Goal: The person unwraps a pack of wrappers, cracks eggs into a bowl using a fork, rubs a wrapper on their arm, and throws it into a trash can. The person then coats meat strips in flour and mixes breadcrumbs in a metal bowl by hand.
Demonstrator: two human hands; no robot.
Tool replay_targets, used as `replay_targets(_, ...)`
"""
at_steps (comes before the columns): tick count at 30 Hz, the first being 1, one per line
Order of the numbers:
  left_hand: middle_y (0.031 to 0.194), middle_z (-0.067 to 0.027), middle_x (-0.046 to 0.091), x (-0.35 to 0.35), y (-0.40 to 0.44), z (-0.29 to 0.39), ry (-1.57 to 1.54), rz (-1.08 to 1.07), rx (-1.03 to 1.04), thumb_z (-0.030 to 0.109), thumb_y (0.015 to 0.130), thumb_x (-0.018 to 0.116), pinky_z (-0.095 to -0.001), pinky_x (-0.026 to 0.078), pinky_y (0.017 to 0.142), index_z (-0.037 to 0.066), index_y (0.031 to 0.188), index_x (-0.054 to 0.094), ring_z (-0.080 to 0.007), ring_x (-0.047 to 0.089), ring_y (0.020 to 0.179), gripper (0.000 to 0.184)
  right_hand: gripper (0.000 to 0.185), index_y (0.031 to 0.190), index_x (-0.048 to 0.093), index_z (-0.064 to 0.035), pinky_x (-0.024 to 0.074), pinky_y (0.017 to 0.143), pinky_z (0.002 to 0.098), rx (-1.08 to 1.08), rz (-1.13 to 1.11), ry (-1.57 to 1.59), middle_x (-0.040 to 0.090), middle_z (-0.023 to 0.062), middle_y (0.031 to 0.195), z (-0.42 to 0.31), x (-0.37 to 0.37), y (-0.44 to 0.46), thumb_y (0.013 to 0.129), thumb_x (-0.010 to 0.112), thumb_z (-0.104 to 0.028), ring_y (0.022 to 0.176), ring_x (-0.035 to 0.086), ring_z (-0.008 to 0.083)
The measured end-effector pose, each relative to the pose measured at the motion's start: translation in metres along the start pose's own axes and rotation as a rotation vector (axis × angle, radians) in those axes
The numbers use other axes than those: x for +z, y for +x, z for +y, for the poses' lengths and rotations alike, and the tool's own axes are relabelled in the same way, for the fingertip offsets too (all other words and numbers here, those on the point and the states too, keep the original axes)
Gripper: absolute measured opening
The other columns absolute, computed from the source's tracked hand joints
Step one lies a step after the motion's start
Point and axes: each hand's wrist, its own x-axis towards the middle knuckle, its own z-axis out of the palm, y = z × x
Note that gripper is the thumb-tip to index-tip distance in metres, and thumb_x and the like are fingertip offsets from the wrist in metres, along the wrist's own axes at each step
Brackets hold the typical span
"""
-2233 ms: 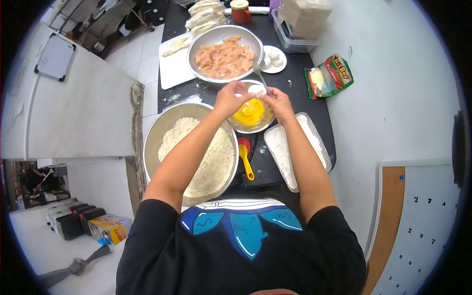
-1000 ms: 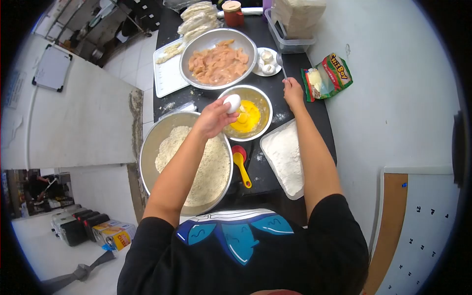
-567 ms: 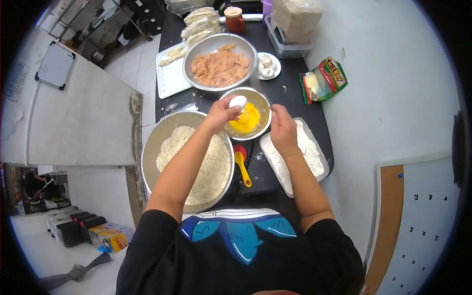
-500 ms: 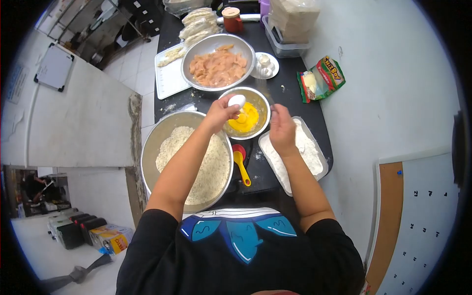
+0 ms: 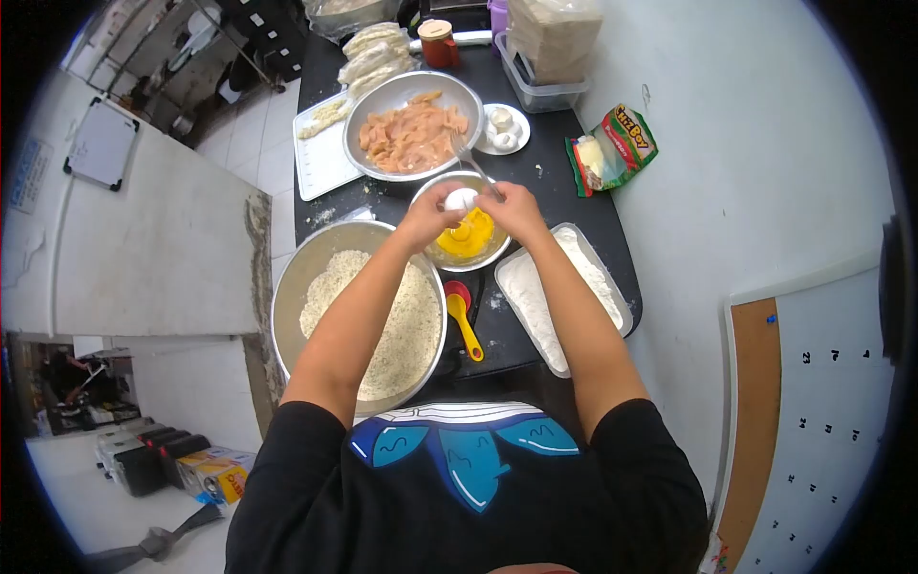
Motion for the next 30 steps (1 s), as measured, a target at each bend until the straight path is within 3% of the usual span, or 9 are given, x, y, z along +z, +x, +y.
replay_targets(1,0.101,-0.0065,0.06,0.001,0.0,0.001,0.016,-0.001,0.009,0.005,0.079,0.063,-0.0267,0.05,0.071,0.003,0.124,0.048,-0.0125,0.057,0.084,0.048,0.035,0.092,0.066,-0.0024,0.0475,0.065,0.031,0.038,-0.05,0.007,0.066,0.0121,0.077,0.002,0.001,0.007,0.071,0.068,-0.03,0.069,0.063,0.0195)
replay_targets(4,0.098,-0.0071,0.061,0.003,0.003,0.002,0.101,0.027,0.04,0.007,0.076,0.063,-0.0272,0.05,0.072,0.003,0.121,0.051,-0.0134,0.058,0.082,0.047,0.04,0.083,0.067,-0.0027,0.0492,0.069,0.0357,0.092,-0.121,0.03,0.066,0.0157,0.077,0.002,0.003,0.015,0.062,0.07,-0.037,0.073,0.064,0.0274)
replay_targets(6,0.096,-0.0086,0.063,0.006,0.006,0.003,0.205,0.077,0.075,0.009,0.074,0.064,-0.0281,0.05,0.074,0.002,0.118,0.053,-0.0151,0.06,0.082,0.046,0.038,0.081,0.067,-0.0028,0.0495,0.07,0.0354,0.094,-0.117,0.005,0.066,0.0159,0.077,-0.003,0.005,0.014,0.061,0.07,-0.035,0.074,0.065,0.0278)
replay_targets(9,0.097,-0.014,0.064,0.011,0.003,0.012,0.6,0.217,0.233,0.013,0.071,0.067,-0.0298,0.049,0.078,0.001,0.114,0.056,-0.0205,0.063,0.085,0.045,0.037,0.082,0.067,-0.0028,0.05,0.071,0.0353,0.105,-0.087,-0.028,0.066,0.0163,0.078,-0.007,0.011,0.014,0.06,0.069,-0.032,0.075,0.065,0.028)
replay_targets(15,0.099,-0.0195,0.064,0.016,-0.004,0.029,0.642,0.334,0.102,0.018,0.067,0.07,-0.033,0.05,0.08,0.0,0.109,0.059,-0.0268,0.064,0.09,0.047,0.036,0.086,0.066,-0.0023,0.0505,0.071,0.0354,0.131,-0.033,-0.022,0.066,0.0161,0.079,-0.002,0.02,0.017,0.061,0.068,-0.027,0.075,0.065,0.0279)
replay_targets(19,0.097,-0.0191,0.065,0.016,0.0,0.025,0.68,0.345,0.077,0.019,0.066,0.072,-0.033,0.05,0.079,0.0,0.108,0.059,-0.0267,0.065,0.087,0.048,0.035,0.086,0.066,-0.0028,0.0486,0.067,0.0317,0.134,-0.009,-0.036,0.065,0.0119,0.075,-0.004,0.02,0.015,0.062,0.07,-0.028,0.071,0.064,0.0218)
replay_targets(25,0.091,-0.0173,0.066,0.007,0.003,0.019,0.654,0.311,0.123,0.018,0.066,0.071,-0.0304,0.051,0.074,0.0,0.109,0.059,-0.0232,0.066,0.081,0.048,0.035,0.091,0.065,-0.0034,0.0494,0.071,0.0336,0.09,-0.011,-0.055,0.066,0.0137,0.08,-0.007,0.018,0.009,0.063,0.069,-0.024,0.077,0.065,0.0256)
replay_targets(30,0.08,-0.0137,0.065,-0.004,-0.003,0.022,0.657,0.25,0.157,0.011,0.068,0.067,-0.0289,0.05,0.069,0.005,0.11,0.059,-0.0197,0.063,0.069,0.043,0.035,0.096,0.063,-0.006,0.0494,0.075,0.0375,-0.144,0.054,-0.04,0.066,0.0143,0.09,0.006,0.015,0.011,0.064,0.069,-0.018,0.084,0.064,0.0293)
